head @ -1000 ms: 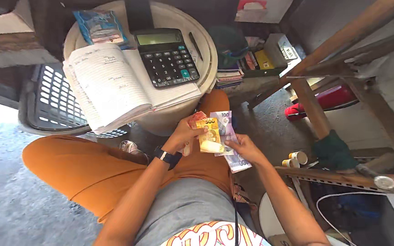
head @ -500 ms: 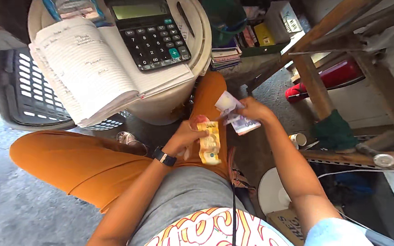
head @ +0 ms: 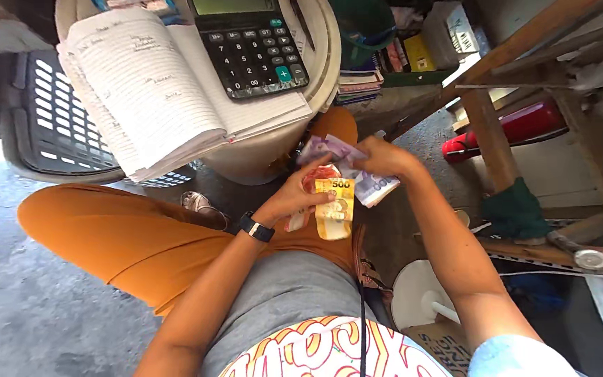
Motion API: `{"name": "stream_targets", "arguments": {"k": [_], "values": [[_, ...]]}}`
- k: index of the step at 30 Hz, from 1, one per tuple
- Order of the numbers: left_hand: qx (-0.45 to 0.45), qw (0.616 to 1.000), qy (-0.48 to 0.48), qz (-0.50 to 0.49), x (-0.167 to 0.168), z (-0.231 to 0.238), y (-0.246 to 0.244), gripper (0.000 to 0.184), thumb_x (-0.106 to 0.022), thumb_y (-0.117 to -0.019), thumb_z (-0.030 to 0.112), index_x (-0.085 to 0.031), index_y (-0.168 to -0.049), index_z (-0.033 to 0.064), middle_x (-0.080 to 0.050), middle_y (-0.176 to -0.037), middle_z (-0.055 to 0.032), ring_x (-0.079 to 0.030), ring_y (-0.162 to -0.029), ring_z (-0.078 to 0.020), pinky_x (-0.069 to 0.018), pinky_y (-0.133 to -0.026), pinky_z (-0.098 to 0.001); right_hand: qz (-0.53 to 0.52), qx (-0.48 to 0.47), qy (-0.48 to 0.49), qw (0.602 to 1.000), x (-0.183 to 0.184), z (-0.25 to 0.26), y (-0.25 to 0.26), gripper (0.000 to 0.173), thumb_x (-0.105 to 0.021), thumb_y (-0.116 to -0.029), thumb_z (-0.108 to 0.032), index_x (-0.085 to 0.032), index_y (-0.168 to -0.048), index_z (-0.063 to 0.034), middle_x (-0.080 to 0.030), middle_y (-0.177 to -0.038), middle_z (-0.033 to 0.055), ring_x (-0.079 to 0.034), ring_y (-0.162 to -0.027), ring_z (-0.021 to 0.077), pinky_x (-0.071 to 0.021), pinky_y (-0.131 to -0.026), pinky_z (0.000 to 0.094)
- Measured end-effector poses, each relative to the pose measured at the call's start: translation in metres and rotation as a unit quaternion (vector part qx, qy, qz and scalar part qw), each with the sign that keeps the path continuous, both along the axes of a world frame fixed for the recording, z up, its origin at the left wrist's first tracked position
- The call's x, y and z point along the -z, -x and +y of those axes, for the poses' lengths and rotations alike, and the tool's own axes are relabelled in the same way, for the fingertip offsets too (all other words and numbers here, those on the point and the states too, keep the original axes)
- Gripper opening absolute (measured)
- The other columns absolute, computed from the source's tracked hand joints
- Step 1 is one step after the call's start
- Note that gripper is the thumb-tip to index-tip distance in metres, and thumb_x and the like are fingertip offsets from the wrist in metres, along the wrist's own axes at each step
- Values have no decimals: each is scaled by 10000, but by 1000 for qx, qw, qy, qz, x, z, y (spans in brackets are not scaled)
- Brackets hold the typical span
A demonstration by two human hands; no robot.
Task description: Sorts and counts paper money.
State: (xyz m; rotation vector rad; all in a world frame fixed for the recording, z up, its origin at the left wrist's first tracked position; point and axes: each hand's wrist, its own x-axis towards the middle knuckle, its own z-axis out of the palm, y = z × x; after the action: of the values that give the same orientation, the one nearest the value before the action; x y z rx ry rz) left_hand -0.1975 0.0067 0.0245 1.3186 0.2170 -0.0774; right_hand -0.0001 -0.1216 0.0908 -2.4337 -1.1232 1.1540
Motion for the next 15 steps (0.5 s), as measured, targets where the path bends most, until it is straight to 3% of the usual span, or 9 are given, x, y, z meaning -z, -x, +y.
{"name": "stream_targets", "arguments": {"k": [1, 3, 6, 8, 11, 15], "values": [[-2, 1000, -7, 6, 3, 5, 1, 855, -745, -863, 22, -317, -1595, 131, -631, -1318, -84, -670, -871, -83, -580, -688, -239, 24, -2, -1, 1000, 2, -5, 7, 226, -621, -1026, -143, -671, -1119, 58, -676, -953, 206, -662, -840, 292, -541, -817, 513], [-16, 1000, -2, 21, 8, 10, 3, 786, -732, -866, -8, -377, -1557, 112, -663, -1202, -64, -639, -741, -59, -547, -590, -204, 80, 10, -25, 996, 8, -16, 18, 229, -617, -1030, -140, -663, -1149, 51, -683, -936, 169, -664, -798, 221, -561, -787, 432], [-63, 997, 17, 52, 21, 5, 3, 470, -716, -902, 6, -557, -1343, 48, -700, -930, -21, -605, -610, -40, -530, -547, -187, 168, 70, -98, 978, 28, -32, 36, 218, -590, -1036, -105, -641, -1190, 41, -698, -911, 103, -672, -749, 105, -590, -738, 304], [-69, 995, 9, 76, 29, 0, -2, 441, -722, -916, 26, -565, -1328, 18, -690, -940, -37, -618, -662, -50, -549, -609, -206, 190, 95, -144, 966, 50, -43, 47, 221, -554, -1041, -79, -631, -1203, 50, -698, -921, 89, -665, -772, 71, -581, -759, 279], [-88, 990, -21, 112, 44, -2, -9, 389, -743, -913, 53, -591, -1268, 6, -673, -890, -55, -595, -626, -60, -536, -591, -218, 213, 136, -176, 951, 80, -55, 54, 247, -529, -1058, -95, -617, -1229, 59, -700, -958, 95, -672, -821, 71, -582, -806, 285], [-98, 980, -87, 152, 49, 4, -11, 434, -761, -910, 75, -588, -1301, -2, -671, -974, -122, -615, -675, -113, -556, -635, -278, 240, 207, -185, 930, 92, -58, 57, 242, -533, -1065, -119, -605, -1211, 60, -693, -915, 95, -679, -768, 93, -597, -756, 296]]}}
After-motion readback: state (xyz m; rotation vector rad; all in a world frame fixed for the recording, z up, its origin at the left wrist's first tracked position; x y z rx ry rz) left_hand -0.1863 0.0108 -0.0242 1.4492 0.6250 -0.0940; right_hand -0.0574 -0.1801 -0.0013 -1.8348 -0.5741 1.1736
